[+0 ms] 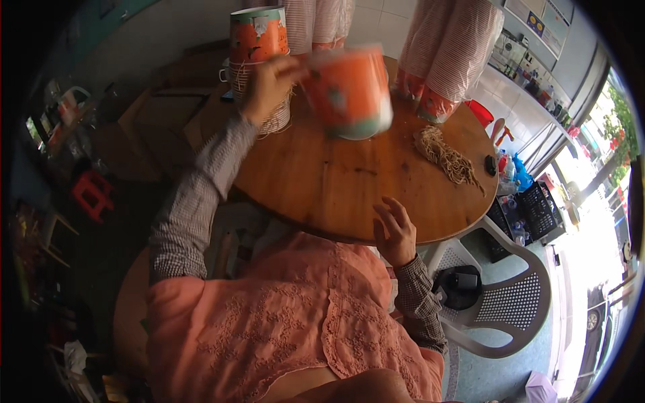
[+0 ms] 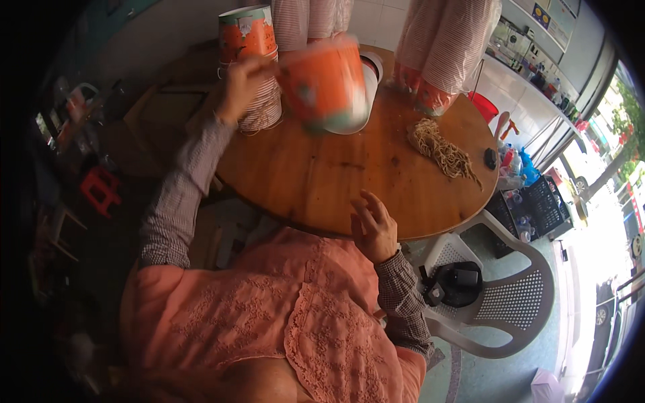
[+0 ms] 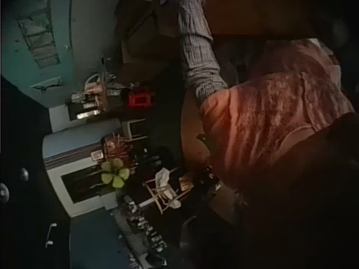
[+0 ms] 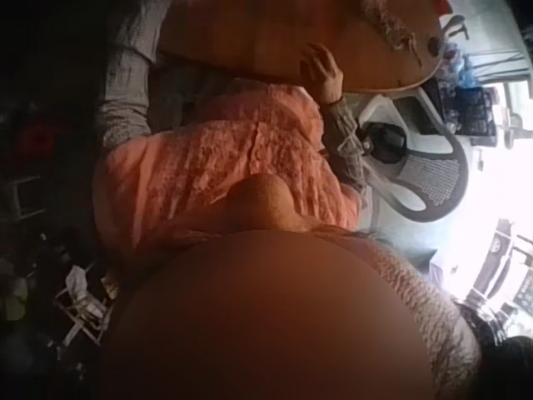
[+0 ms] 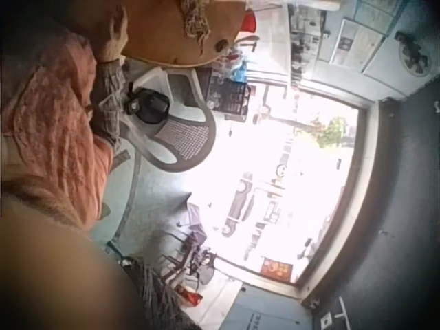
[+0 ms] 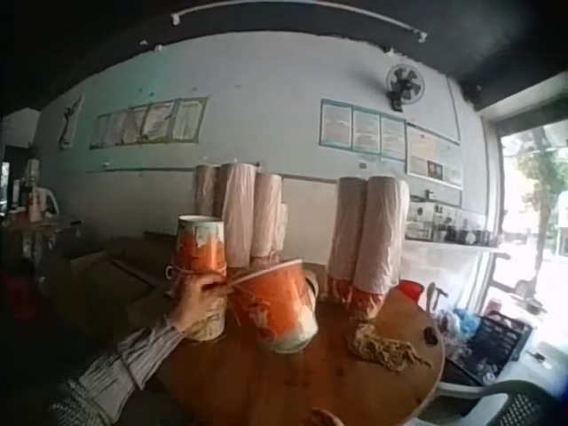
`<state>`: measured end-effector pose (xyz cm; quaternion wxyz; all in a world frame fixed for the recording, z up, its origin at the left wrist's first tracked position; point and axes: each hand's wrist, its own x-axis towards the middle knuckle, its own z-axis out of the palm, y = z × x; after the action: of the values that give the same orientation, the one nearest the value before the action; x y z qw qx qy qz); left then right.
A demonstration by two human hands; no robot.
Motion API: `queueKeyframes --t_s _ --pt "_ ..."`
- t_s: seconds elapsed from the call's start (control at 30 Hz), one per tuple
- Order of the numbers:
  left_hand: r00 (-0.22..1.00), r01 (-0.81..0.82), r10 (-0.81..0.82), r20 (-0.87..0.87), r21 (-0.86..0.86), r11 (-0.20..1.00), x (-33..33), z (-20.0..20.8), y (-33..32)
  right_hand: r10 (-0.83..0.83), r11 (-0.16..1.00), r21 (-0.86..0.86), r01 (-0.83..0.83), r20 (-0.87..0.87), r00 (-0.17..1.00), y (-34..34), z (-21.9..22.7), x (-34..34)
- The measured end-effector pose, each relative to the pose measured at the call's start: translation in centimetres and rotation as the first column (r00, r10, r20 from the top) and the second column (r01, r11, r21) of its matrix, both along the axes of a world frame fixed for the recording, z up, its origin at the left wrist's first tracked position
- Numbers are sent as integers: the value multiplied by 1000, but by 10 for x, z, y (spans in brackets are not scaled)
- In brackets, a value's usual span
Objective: The recorder is threading rope handles through holes in paper buckets and tying knots to secure them.
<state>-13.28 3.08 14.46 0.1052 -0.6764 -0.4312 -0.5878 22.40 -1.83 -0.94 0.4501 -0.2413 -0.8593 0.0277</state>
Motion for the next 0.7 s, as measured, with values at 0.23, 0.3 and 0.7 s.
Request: queueKeyframes --t_s 0.23,0.3,0.7 --pt "733 283 -229 641 20 959 -157 87 84 18 991 -132 -15 18 1000 -5 -24 -5" --pt "622 256 -173 764 11 967 -196 80 102 27 992 -120 -24 23 999 -4 -31 -7" --pt "223 354 -5 975 -76 932 -229 -28 98 35 993 -113 -33 18 999 8 -47 -12"
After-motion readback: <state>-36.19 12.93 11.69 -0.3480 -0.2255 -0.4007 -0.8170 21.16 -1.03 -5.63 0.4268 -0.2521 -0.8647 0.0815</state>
